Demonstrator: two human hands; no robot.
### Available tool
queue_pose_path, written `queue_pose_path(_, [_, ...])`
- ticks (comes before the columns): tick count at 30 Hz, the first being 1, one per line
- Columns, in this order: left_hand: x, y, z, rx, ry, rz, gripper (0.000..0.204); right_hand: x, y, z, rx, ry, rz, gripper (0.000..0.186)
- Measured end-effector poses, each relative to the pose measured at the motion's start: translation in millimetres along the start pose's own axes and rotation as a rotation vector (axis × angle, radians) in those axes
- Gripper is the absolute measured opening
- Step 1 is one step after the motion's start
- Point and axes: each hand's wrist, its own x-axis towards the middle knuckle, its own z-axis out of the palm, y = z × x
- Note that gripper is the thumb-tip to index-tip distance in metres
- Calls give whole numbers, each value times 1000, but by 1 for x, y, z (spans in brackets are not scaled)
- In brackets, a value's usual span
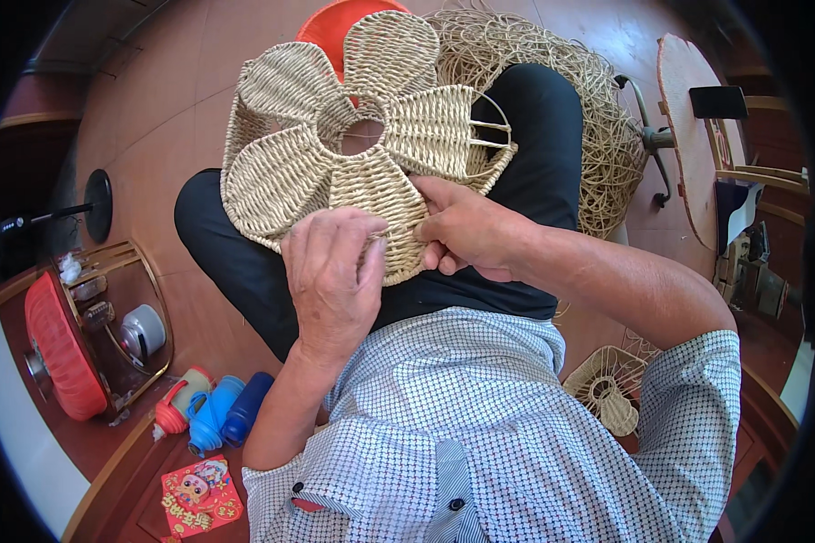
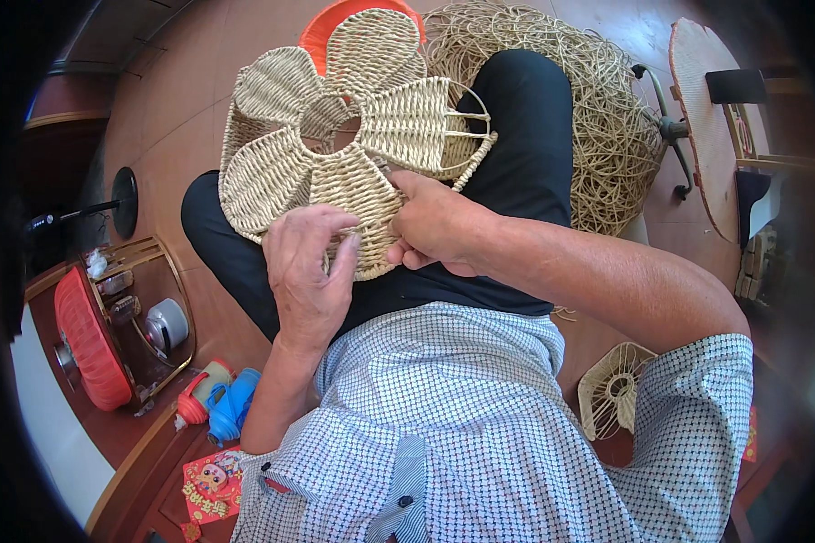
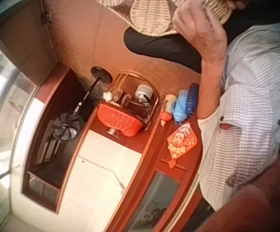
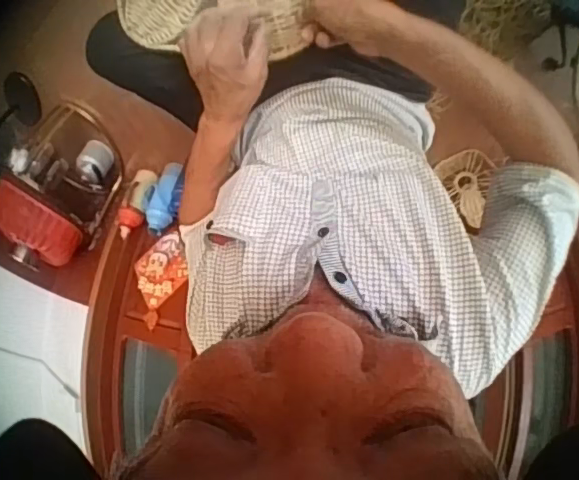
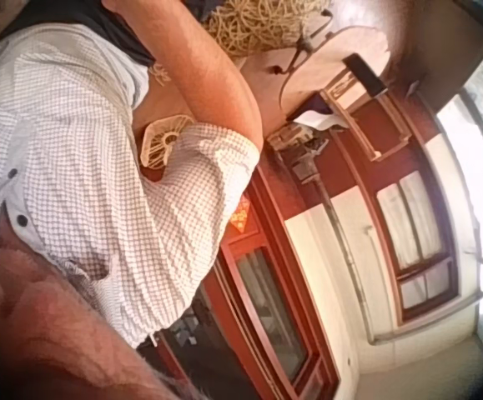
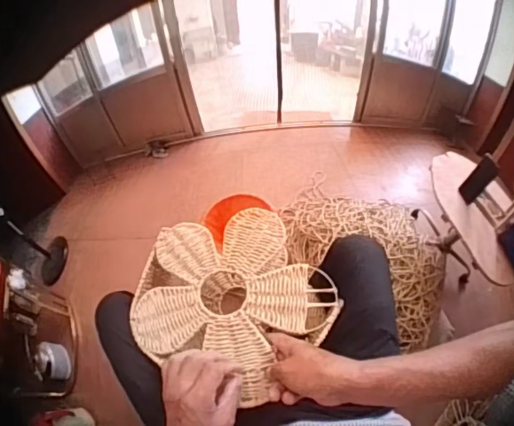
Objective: Weaving a flower-shaped decorative object using straw or reed strands.
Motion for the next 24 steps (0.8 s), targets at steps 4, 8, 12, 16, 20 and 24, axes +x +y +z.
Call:
queue_pose_path(4, [6,6,2,91,-17,159,22,2,1,-4,39,-59,-23,69])
queue_pose_path(8, [15,6,4,96,-83,173,17,5,6,-5,9,4,7,74])
queue_pose_path(12, [22,5,3,63,-140,167,13,2,2,-3,-51,42,33,76])
queue_pose_path(16, [30,9,0,20,-145,204,13,-20,-4,-2,-135,43,-49,73])
queue_pose_path(20, [41,12,-14,-350,-228,59,13,-33,4,12,-1003,410,-896,62])
queue_pose_path(24, [52,13,-28,-573,-220,32,14,-34,10,14,-733,245,-669,43])
